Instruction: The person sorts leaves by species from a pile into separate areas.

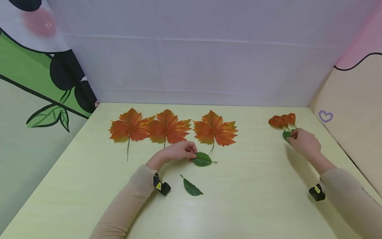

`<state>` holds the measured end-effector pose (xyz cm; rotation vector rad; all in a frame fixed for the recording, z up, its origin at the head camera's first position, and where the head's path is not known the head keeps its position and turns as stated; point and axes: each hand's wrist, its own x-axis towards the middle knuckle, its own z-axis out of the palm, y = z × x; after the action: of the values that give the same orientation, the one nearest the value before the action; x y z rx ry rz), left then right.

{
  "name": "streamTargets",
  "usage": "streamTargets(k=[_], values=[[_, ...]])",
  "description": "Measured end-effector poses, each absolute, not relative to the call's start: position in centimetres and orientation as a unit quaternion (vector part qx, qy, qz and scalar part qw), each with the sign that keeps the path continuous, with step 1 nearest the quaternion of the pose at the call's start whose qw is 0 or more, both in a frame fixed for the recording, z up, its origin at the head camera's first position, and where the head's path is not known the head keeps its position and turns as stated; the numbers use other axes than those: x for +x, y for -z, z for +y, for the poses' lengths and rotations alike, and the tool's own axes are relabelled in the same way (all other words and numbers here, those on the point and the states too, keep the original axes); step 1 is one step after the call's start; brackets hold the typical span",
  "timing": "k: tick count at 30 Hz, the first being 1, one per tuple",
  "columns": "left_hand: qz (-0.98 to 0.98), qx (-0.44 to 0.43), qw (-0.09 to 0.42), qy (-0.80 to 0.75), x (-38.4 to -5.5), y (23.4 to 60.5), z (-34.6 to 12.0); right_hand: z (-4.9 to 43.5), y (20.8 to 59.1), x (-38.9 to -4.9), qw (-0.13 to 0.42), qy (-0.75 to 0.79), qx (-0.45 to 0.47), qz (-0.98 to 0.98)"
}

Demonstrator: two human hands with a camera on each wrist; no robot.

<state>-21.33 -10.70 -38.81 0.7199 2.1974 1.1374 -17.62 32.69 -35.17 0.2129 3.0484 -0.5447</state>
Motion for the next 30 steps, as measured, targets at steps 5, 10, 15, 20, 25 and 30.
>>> streamTargets(k=[5, 10, 15, 20, 25, 30], values=[[0.82, 0.267, 0.277, -0.424, -21.4, 38.9, -10.7, 28.5, 34.8, -16.8, 0.006, 0.181, 0.002, 0.983], [0.818, 0.268, 0.278, -0.425, -21.4, 39.0, -10.7, 24.9, 34.8, -15.5, 0.002, 0.203, -0.039, 0.978], [0.82, 0.267, 0.277, -0.425, -21.4, 39.0, -10.7, 21.3, 34.8, -14.3, 0.017, 0.237, -0.067, 0.969], [0.818, 0.268, 0.277, -0.426, -21.4, 38.9, -10.7, 18.0, 35.2, -12.9, 0.02, 0.231, -0.093, 0.968], [0.819, 0.267, 0.278, -0.424, -21.3, 38.9, -10.7, 14.3, 35.8, -11.5, 0.036, 0.234, -0.138, 0.962], [0.82, 0.267, 0.278, -0.423, -21.3, 38.9, -10.6, 11.3, 36.0, -10.5, 0.083, 0.247, -0.183, 0.948]])
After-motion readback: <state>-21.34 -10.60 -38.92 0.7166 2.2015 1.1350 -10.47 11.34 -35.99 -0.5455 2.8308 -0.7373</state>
